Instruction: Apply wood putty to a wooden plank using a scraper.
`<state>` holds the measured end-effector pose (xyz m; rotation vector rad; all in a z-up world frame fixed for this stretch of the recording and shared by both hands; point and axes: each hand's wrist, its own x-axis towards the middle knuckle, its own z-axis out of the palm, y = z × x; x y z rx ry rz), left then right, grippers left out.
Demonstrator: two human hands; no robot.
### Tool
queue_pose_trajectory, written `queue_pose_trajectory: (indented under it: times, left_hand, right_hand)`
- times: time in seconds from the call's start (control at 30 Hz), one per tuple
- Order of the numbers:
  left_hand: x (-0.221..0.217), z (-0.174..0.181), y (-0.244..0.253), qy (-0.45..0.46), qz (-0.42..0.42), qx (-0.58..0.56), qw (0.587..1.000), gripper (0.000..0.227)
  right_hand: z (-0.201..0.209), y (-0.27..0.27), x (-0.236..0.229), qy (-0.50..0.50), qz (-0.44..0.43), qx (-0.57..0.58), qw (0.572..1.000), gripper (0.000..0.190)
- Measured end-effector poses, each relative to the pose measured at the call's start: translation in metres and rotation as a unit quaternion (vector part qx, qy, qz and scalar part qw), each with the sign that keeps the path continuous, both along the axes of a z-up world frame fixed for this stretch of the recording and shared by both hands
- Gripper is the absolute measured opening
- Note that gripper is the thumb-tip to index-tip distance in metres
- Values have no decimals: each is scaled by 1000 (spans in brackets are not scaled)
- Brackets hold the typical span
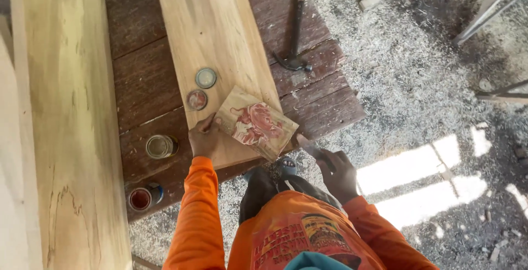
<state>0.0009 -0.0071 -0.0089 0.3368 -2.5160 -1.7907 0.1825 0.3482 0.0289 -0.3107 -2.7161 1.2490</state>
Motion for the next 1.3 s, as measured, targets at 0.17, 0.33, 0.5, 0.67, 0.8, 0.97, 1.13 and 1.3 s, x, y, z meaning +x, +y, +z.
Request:
queue_pose_trajectory:
  times: [0.17,0.33,0.5,0.67,0.8,0.97,1.13,1.3]
  left_hand:
    - [8,-9,-9,22,4,-59,998,31]
    - [33,-3,-16,67,9,-90,994,32]
    - [56,13,-12,-16,36,-100,994,30]
    - [81,40,-29,-1,28,-35,999,33]
    - [116,59,-72,77,75,-114,988,28]
    - [125,48,-135,28,149,-149,977,28]
    - [100,45,-163,61,112,-120,985,36]
    - [92,17,-198,68,98,-245,962,50]
  right_hand:
    - [2,1,-17,3,14,25,1000,28]
    - [-5,16,-12,29,-8,62,998,17]
    - [31,-8,-27,-80,-49,-166,982,20]
    - [67,-38,-41,-164,-41,-213,962,28]
    - [81,-75,-28,-34,6,-61,998,33]
    - [67,-131,-2,-11,-70,62,996,35]
    - [66,-160,21,-28,-147,98,984,36]
    - [79,-184,35,-157,-193,-107,963,27]
